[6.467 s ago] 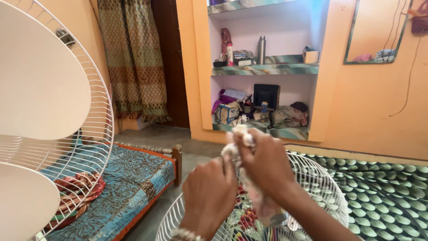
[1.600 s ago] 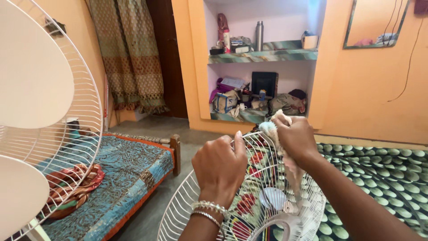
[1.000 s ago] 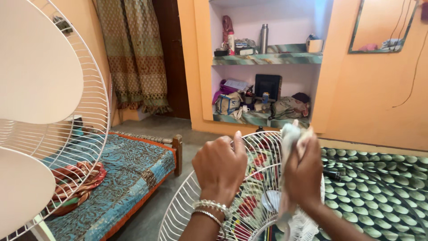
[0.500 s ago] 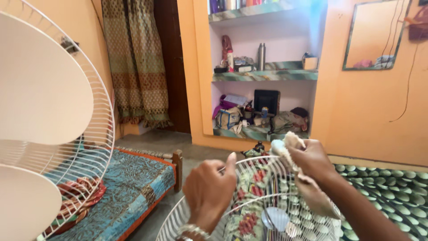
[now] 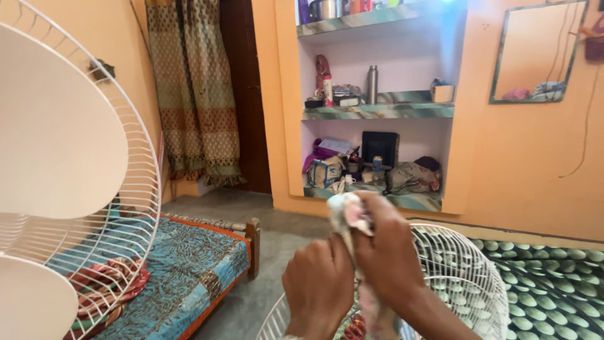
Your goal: The person wipes the front grill of a standing electric fan with a cloth. They hold the grill with one hand and rub the cloth over the metal bars and central hub repeatedly, cleaning the surface.
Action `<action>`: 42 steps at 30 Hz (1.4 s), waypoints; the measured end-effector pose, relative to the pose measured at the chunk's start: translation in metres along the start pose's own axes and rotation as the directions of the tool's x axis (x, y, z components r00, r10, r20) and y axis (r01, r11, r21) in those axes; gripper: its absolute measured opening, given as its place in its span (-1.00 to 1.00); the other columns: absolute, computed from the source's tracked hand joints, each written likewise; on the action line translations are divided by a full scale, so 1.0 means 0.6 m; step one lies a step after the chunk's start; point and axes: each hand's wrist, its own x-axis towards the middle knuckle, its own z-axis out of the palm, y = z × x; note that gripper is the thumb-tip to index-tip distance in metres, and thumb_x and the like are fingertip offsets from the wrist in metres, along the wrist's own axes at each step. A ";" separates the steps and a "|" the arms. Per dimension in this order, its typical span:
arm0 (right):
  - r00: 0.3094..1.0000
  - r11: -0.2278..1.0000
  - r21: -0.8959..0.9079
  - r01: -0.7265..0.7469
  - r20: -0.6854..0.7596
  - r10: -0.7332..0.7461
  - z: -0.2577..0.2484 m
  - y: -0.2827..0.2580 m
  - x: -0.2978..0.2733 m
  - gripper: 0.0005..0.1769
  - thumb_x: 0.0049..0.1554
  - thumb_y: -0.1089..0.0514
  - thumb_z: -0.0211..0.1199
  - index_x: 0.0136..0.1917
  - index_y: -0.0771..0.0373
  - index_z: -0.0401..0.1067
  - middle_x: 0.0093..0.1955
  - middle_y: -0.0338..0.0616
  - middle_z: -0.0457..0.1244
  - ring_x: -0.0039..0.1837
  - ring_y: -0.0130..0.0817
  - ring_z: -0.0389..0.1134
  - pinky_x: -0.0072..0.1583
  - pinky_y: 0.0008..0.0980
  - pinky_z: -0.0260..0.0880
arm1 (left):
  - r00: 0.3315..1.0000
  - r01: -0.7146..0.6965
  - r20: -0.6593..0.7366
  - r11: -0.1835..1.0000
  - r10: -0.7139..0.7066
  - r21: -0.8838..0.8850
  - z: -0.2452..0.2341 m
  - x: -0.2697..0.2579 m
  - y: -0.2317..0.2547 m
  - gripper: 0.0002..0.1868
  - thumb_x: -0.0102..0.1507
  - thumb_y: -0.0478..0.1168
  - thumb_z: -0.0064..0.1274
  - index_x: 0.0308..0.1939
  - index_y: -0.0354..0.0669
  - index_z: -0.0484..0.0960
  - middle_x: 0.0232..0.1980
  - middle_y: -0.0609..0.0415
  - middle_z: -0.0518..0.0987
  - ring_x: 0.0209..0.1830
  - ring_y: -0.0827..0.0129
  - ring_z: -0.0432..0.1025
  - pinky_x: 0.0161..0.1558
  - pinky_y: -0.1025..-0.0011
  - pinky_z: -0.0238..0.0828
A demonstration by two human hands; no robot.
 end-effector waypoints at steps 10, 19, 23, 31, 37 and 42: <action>0.908 0.831 -0.381 0.405 0.064 -0.413 -0.007 0.108 -0.147 -0.41 0.08 0.19 0.18 0.39 0.29 0.30 0.45 0.18 0.18 0.48 0.09 0.19 0.49 0.14 0.05 | 0.996 0.029 -0.091 0.998 -0.024 0.051 -0.011 0.035 -0.003 -0.42 0.35 0.08 -0.25 -0.49 -0.20 0.73 -0.39 -0.29 0.63 -0.31 -0.21 0.57 -0.16 -0.06 0.49; 0.971 0.927 -0.354 -0.124 0.148 0.186 -0.035 0.041 0.012 -0.71 0.24 0.15 0.04 0.09 0.28 0.52 0.09 0.06 0.39 0.19 0.02 0.42 0.32 -0.03 0.30 | 0.992 -0.129 0.017 0.991 0.128 0.043 0.009 -0.005 0.044 -0.40 0.37 0.09 -0.27 -0.50 -0.19 0.72 -0.43 -0.27 0.63 -0.36 -0.15 0.57 -0.22 -0.03 0.48; 0.855 0.866 -0.380 -0.326 0.272 0.441 -0.057 0.027 0.066 -0.72 0.11 0.18 0.15 0.03 0.20 0.61 -0.11 0.06 0.41 -0.05 0.00 0.52 0.13 -0.21 0.46 | 0.989 -0.129 0.074 0.990 0.125 0.049 0.011 -0.014 0.059 -0.36 0.40 0.10 -0.31 -0.52 -0.20 0.70 -0.47 -0.26 0.62 -0.39 -0.10 0.59 -0.24 0.01 0.50; 0.876 0.854 -0.193 0.482 0.087 -0.475 -0.048 0.103 -0.131 -0.47 0.05 0.27 0.23 0.31 0.31 0.40 0.40 0.12 0.23 0.45 0.09 0.25 0.45 0.05 0.19 | 0.998 0.059 0.005 0.997 -0.059 0.051 -0.015 0.013 0.014 -0.33 0.39 0.12 -0.33 -0.57 -0.17 0.69 -0.50 -0.18 0.64 -0.45 -0.02 0.61 -0.31 0.03 0.54; 0.909 0.874 -0.274 0.401 0.005 -0.416 -0.032 0.143 -0.161 -0.42 0.15 0.15 0.14 0.42 0.35 0.28 0.51 0.17 0.12 0.56 0.05 0.11 0.54 0.15 -0.01 | 0.998 0.044 -0.036 0.998 -0.042 0.047 -0.021 0.006 0.008 -0.32 0.40 0.14 -0.31 -0.54 -0.17 0.73 -0.45 -0.21 0.64 -0.40 -0.09 0.59 -0.26 0.01 0.52; 0.989 0.955 -0.263 0.138 -0.015 -0.146 -0.039 0.131 -0.052 -0.56 0.28 0.08 -0.06 0.22 0.32 0.51 0.28 0.13 0.33 0.35 0.15 0.32 0.54 0.20 -0.03 | 0.997 -0.048 -0.063 0.999 0.049 0.025 -0.001 -0.008 0.033 -0.39 0.36 0.14 -0.22 -0.50 -0.16 0.74 -0.44 -0.26 0.63 -0.36 -0.18 0.56 -0.24 -0.05 0.48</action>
